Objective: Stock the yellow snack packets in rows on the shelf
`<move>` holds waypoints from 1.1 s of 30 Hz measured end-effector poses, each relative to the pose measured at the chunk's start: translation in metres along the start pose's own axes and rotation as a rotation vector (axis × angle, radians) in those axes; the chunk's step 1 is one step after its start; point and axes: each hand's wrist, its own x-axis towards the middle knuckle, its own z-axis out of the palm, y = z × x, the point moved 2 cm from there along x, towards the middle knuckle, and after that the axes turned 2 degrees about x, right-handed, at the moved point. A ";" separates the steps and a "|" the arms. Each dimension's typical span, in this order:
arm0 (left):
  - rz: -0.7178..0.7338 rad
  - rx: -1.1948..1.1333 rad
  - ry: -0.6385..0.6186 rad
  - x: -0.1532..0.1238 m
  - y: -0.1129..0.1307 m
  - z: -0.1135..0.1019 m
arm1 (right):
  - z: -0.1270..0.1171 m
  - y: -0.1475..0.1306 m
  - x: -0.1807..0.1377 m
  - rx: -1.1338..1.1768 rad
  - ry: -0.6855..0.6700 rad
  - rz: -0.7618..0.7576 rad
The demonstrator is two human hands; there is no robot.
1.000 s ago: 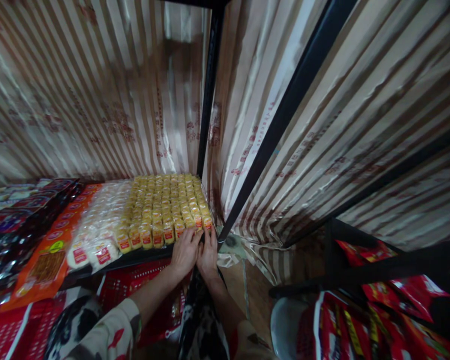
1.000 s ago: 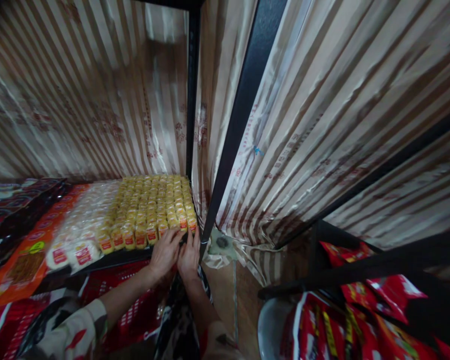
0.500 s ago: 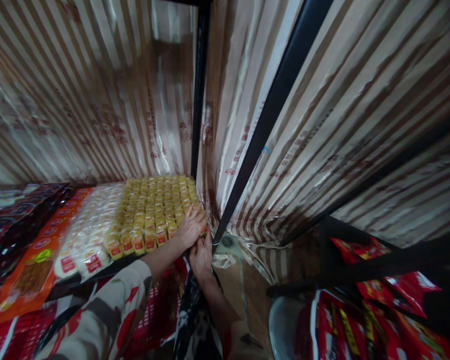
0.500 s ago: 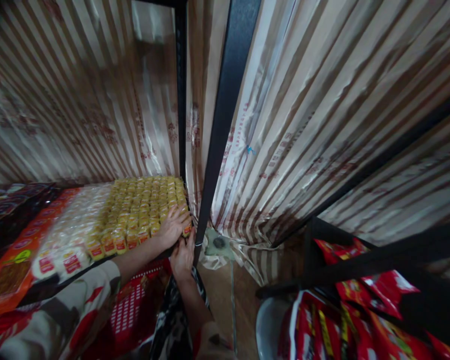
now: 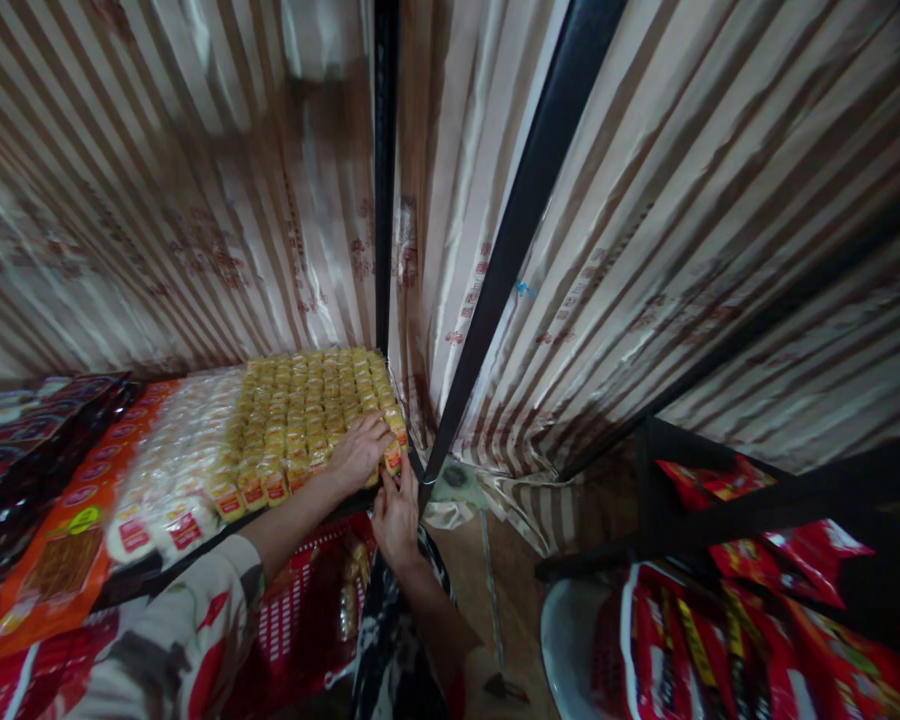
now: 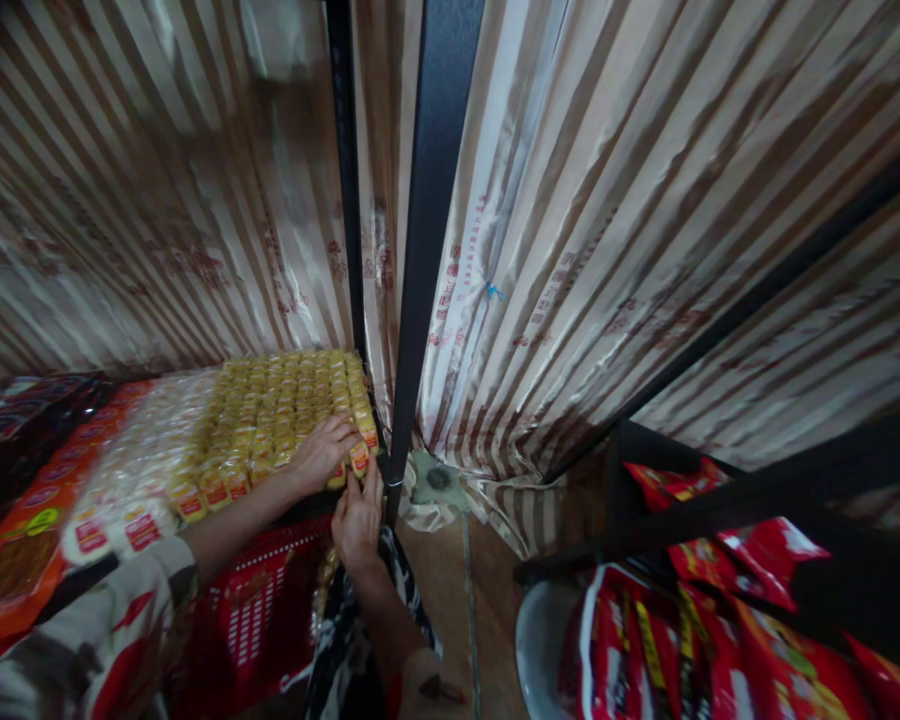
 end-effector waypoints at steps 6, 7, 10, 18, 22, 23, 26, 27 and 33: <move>-0.024 -0.021 0.030 -0.002 -0.001 0.005 | 0.001 -0.001 0.000 0.002 -0.019 0.002; -0.033 -0.032 0.043 0.000 0.000 0.004 | 0.001 0.000 0.001 0.004 -0.026 0.002; -0.056 -0.067 0.090 -0.002 0.008 0.002 | -0.001 0.005 0.001 0.038 -0.038 -0.003; -0.226 -0.191 0.086 -0.052 0.040 0.016 | 0.003 0.015 -0.001 0.113 0.017 -0.012; -0.308 -0.222 -0.034 -0.065 0.044 0.032 | 0.002 0.014 -0.003 0.046 0.006 -0.011; -0.321 -0.227 -0.051 -0.065 0.044 0.035 | 0.002 0.013 -0.004 0.037 0.015 -0.011; -0.324 -0.240 -0.069 -0.065 0.041 0.040 | 0.001 0.012 -0.004 0.036 0.033 -0.019; -0.325 -0.243 -0.066 -0.065 0.040 0.041 | 0.001 0.013 -0.004 0.041 0.032 -0.022; -0.359 -0.241 -0.028 -0.067 0.039 0.043 | 0.003 0.017 -0.002 0.068 -0.008 -0.037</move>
